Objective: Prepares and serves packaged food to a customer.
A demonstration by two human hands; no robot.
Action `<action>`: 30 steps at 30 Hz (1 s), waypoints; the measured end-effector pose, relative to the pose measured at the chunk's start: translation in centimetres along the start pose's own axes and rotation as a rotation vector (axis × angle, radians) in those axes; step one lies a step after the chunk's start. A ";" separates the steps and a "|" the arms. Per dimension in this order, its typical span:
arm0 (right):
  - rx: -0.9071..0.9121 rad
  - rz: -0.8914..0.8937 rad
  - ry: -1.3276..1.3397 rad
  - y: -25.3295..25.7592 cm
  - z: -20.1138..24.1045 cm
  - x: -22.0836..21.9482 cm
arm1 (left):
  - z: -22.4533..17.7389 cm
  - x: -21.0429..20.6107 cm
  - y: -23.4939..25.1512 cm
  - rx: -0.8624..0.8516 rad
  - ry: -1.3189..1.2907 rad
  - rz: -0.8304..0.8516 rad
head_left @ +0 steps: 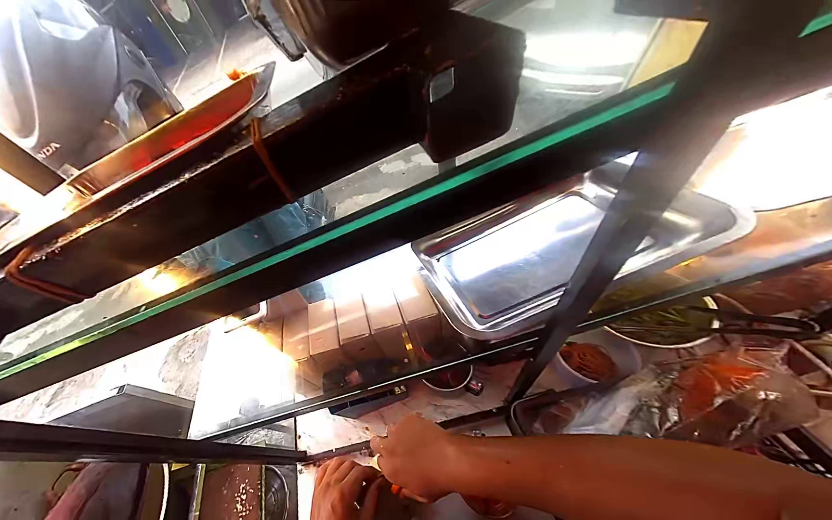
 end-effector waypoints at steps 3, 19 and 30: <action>0.022 0.030 -0.037 0.1 0.2 -0.1 | -0.3 0.2 0.0 0.006 -0.009 -0.004; -0.186 -0.126 0.399 -0.2 -6.3 0.2 | 0.4 -1.3 -1.2 0.105 -0.023 0.028; -0.530 0.193 0.222 3.8 -6.7 -6.0 | -0.2 -1.4 -1.8 0.157 0.102 -0.046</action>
Point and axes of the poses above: each hand's wrist, its own y-axis towards the middle knuckle, its own x-axis out of the back of the hand, z = x × y, the point moved 5 cm from there along y, towards the middle knuckle, and after that the axes turned 3 degrees about -x, right-handed, at the moved point
